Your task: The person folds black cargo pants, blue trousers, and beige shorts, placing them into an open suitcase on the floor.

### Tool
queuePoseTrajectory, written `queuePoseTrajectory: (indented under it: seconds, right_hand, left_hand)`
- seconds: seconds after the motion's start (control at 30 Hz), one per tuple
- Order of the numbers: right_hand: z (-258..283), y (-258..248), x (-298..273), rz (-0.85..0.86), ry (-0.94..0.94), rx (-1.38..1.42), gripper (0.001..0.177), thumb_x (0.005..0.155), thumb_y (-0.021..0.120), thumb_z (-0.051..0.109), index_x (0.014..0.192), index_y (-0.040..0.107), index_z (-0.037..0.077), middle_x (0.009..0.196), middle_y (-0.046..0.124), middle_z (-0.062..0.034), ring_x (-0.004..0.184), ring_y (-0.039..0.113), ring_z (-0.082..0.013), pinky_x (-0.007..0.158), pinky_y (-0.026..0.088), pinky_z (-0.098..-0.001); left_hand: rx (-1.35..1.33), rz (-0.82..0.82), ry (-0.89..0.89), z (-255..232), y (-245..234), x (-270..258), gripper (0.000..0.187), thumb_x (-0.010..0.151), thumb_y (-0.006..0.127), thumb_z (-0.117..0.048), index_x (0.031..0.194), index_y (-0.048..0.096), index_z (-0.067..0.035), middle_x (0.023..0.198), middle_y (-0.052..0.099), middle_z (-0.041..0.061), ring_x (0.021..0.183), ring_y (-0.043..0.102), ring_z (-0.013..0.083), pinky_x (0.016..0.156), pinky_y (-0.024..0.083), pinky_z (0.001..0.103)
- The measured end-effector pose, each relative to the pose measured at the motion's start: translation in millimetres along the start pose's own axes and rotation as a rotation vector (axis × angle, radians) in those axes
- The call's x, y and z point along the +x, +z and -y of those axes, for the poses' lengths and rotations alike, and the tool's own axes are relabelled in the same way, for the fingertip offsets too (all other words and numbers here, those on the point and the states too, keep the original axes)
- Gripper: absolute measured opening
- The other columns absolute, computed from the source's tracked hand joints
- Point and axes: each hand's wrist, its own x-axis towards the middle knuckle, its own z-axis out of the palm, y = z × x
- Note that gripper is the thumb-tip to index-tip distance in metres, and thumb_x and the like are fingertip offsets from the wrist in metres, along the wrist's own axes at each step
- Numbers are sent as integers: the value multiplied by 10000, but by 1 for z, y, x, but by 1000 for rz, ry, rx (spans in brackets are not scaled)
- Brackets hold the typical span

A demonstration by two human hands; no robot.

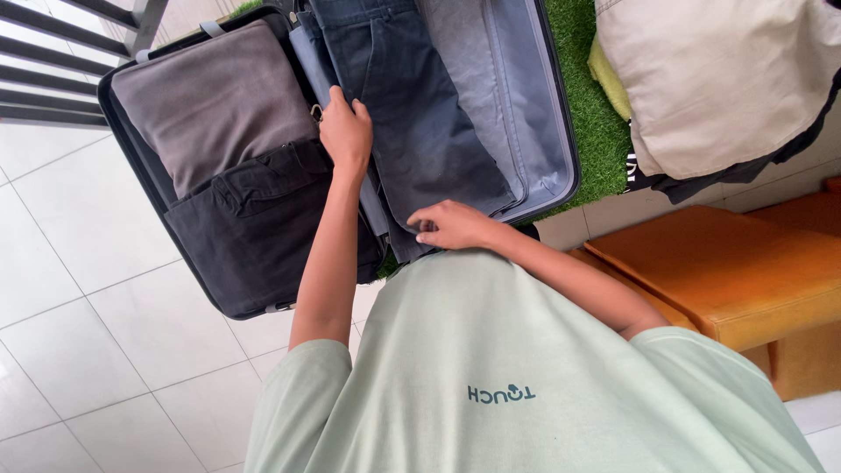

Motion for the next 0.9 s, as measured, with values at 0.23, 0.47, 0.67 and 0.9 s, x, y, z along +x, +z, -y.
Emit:
queuePoseTrajectory:
  seconds: [0.23,0.47,0.67,0.9]
  right_hand:
    - [-97,-43,12,-699,162,167,491,902,734,330,1267,655,12,1102,729,-172,991,716,-246,872,566,-361]
    - [-142,-39,9,-471,452,260,648,844,798,388,1260,609,-71,1190,687,-230,1098,674,-296,929,513,-377]
    - [-127,-42,12,-426,431,384,482,782,802,244,1095,700,-109,993,756,-171,886,728,-245,801,568,-347]
    - [-138,-95,-14,-471,432,724,449,805,744,187,1127,687,-120,1026,733,-178,883,701,-244,786,571,-368]
  left_hand:
    - [131,32,62,-1,3,-5,317,911,719,-169,1090,506,-17,985,694,185,799,722,400,673,583,469]
    - [236,126,56,-21,7,-2,572,826,785,-123,1250,431,27,1071,628,199,781,733,361,608,593,413]
    - [274,110,95,-9,20,-2,632,761,790,-55,1275,431,23,1044,620,188,780,733,343,599,592,400]
    - [303,137,86,-6,32,-6,560,833,782,-36,1282,450,9,1105,596,176,810,738,322,640,597,389]
